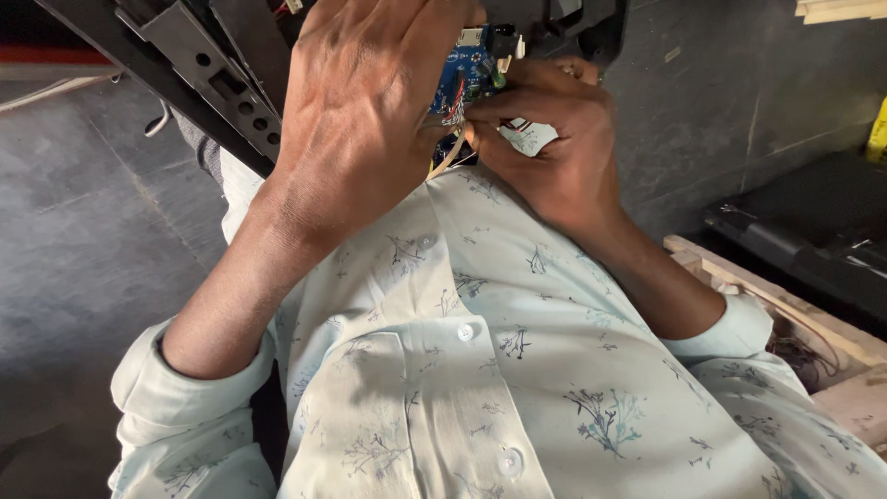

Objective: The person sits with an opened television chassis on their lap and works on its internal components. They handle the blue main board, connect and route cables and wires to the board, and press connectors into place inside the chassis.

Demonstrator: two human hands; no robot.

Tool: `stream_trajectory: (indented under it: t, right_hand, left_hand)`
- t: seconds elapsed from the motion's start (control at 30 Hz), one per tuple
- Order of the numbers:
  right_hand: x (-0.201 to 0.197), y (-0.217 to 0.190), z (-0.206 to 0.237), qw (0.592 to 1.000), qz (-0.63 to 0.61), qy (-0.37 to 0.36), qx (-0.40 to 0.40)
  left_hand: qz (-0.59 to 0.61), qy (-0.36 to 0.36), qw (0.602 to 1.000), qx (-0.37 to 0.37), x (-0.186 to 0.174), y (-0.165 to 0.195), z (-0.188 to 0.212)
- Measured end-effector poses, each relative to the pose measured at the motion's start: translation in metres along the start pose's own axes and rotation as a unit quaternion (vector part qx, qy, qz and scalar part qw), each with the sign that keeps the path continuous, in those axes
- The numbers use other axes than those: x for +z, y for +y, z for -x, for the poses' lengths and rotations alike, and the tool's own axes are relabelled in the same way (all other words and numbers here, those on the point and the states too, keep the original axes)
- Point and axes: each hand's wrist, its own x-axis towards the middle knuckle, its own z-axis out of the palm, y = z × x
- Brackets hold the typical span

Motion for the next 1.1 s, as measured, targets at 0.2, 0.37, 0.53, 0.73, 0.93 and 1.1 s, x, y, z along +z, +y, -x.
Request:
stream_trajectory:
  t: [0.2,0.37,0.53,0.73,0.93,1.1]
  right_hand:
    - [0.0,0.007,0.0,0.999,-0.025,-0.011,-0.025]
    - [0.003,0.009,0.002,0.999,-0.023,-0.004,-0.035]
    - [0.006,0.009,0.005,0.999,-0.012,0.003,-0.03]
    - [0.012,0.009,0.008,0.997,-0.034,0.04,-0.048]
    - [0.016,0.007,0.013,0.997,-0.017,0.052,-0.047]
    - [0.019,0.007,0.015,0.998,-0.025,0.055,-0.032]
  left_hand:
    - [-0.009,-0.024,1.0,-0.009,-0.002,0.006,-0.007]
    - [-0.001,-0.026,1.0,-0.004,-0.005,0.008,-0.01]
    - [-0.004,-0.027,1.0,-0.01,-0.003,0.007,-0.005]
    - [-0.004,-0.02,1.0,0.01,0.002,0.0,0.004]
    - [-0.012,-0.038,0.999,0.021,0.008,-0.005,0.011]
    - [-0.023,-0.043,0.998,0.028,0.012,-0.007,0.016]
